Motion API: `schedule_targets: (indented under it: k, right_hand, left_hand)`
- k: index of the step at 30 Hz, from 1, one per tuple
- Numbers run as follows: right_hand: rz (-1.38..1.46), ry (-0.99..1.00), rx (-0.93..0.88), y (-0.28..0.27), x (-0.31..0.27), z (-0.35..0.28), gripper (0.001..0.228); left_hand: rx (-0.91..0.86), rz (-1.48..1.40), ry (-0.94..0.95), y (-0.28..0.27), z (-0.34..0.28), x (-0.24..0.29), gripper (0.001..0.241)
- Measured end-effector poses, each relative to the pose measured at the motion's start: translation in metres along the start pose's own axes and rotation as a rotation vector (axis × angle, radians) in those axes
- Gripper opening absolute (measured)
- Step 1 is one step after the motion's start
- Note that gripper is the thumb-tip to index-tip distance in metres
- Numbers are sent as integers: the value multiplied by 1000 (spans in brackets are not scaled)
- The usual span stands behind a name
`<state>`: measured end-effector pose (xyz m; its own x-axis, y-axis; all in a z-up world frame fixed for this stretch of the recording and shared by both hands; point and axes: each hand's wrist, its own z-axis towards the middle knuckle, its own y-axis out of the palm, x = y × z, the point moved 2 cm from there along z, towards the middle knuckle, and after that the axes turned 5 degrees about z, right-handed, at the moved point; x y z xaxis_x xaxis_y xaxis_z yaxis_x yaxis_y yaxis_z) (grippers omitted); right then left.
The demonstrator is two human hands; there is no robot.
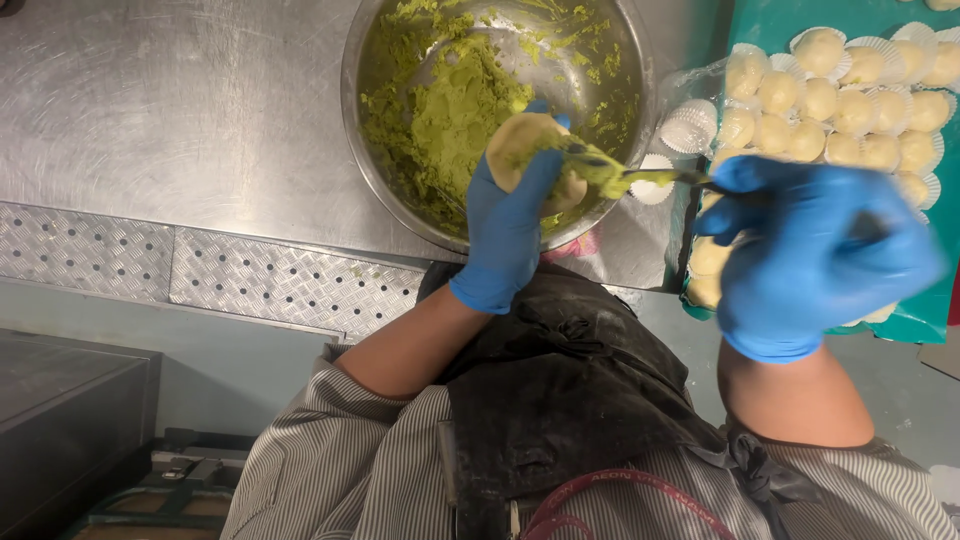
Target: Filling small dough pieces with a green paste and placing them into liners on a tray.
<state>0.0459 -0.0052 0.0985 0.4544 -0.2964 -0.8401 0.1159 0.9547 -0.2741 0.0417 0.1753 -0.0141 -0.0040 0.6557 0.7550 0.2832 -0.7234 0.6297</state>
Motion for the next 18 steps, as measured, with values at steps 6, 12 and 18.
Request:
schedule_targets:
  k: [6,12,18]
  right_hand:
    - [-47,-85,-46,-34,48,14,13]
    - [255,54,-27,0,39,0,33]
    - [351,125,-79,-5,51,-7,37]
  left_hand:
    - [-49,-245,-72,-30,2,-22,46]
    - [-165,-273,-152,-20,-3,-6,50]
    - [-268,-506,-222,-27,-8,10,38]
